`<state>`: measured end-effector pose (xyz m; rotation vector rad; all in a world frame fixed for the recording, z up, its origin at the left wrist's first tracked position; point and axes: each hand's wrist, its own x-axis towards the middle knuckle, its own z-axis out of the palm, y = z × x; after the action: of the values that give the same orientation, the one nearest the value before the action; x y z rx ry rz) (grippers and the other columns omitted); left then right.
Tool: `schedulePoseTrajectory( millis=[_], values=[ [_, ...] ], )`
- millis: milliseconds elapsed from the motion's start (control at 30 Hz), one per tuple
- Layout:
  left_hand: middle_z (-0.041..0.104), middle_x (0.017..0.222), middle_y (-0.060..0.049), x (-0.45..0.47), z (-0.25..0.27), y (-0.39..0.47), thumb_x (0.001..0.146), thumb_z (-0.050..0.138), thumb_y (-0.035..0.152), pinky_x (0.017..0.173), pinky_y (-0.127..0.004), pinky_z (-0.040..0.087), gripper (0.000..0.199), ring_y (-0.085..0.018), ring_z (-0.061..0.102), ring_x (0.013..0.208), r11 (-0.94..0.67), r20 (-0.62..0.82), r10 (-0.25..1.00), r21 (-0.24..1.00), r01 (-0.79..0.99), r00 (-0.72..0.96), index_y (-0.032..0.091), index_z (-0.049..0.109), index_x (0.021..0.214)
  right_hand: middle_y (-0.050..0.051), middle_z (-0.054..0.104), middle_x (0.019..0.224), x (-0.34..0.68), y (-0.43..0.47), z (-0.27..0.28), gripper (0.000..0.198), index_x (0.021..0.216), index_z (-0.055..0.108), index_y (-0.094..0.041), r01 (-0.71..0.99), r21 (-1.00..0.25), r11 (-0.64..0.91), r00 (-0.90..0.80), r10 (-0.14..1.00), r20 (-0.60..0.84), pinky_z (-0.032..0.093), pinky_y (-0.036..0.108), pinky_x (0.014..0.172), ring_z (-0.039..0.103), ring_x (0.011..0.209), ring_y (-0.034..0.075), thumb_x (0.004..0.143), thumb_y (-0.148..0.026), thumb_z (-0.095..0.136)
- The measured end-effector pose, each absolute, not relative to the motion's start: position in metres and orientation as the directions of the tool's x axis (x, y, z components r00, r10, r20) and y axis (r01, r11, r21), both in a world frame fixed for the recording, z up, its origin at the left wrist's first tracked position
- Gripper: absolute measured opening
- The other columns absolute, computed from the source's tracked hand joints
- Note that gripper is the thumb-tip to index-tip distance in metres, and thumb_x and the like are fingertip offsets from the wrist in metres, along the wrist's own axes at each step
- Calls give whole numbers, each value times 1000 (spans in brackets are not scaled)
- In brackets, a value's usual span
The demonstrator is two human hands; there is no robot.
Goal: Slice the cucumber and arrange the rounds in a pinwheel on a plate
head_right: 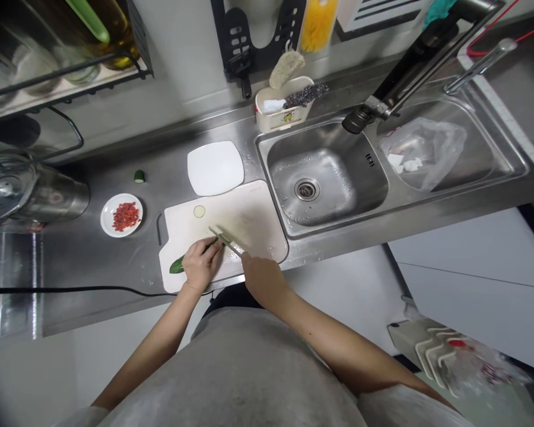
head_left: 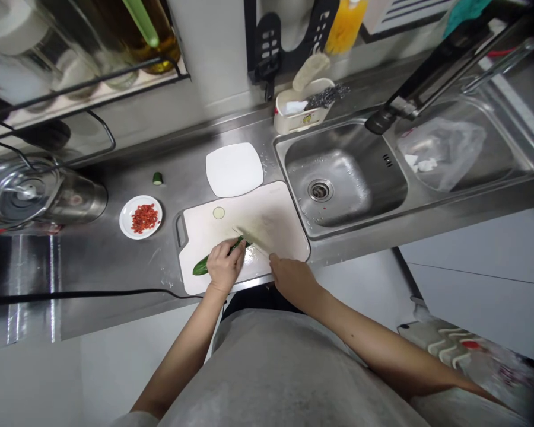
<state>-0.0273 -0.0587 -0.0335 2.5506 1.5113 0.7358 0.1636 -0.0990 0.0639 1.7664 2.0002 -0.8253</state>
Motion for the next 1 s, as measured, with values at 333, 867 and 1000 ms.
schedulePoseTrajectory(
  millis=[333, 867, 1000],
  values=[
    [70, 100, -6, -25, -30, -59, 87, 59, 25, 79, -32, 45, 15, -19, 61, 90, -513, 364, 840, 289, 808, 402, 24, 72, 95, 12, 70, 84, 156, -101, 62, 18, 105, 52, -13, 984, -164, 69, -157, 772, -616, 50, 27, 65, 71, 83, 24, 91, -10, 41],
    [70, 100, -7, -26, -32, -59, 88, 57, 27, 80, -33, 45, 16, -19, 61, 91, -525, 352, 835, 279, 804, 424, 25, 72, 94, 13, 70, 84, 154, -98, 56, 16, 101, 53, -13, 981, -177, 80, -172, 780, -602, 52, 28, 67, 71, 85, 24, 92, -10, 40],
    [70, 101, -7, -27, -33, -60, 89, 56, 28, 82, -34, 45, 18, -20, 61, 95, -515, 327, 848, 315, 798, 418, 25, 72, 97, 13, 70, 82, 155, -96, 57, 18, 100, 53, -13, 977, -186, 108, -200, 775, -600, 51, 27, 66, 71, 83, 23, 92, -9, 38]
  ],
)
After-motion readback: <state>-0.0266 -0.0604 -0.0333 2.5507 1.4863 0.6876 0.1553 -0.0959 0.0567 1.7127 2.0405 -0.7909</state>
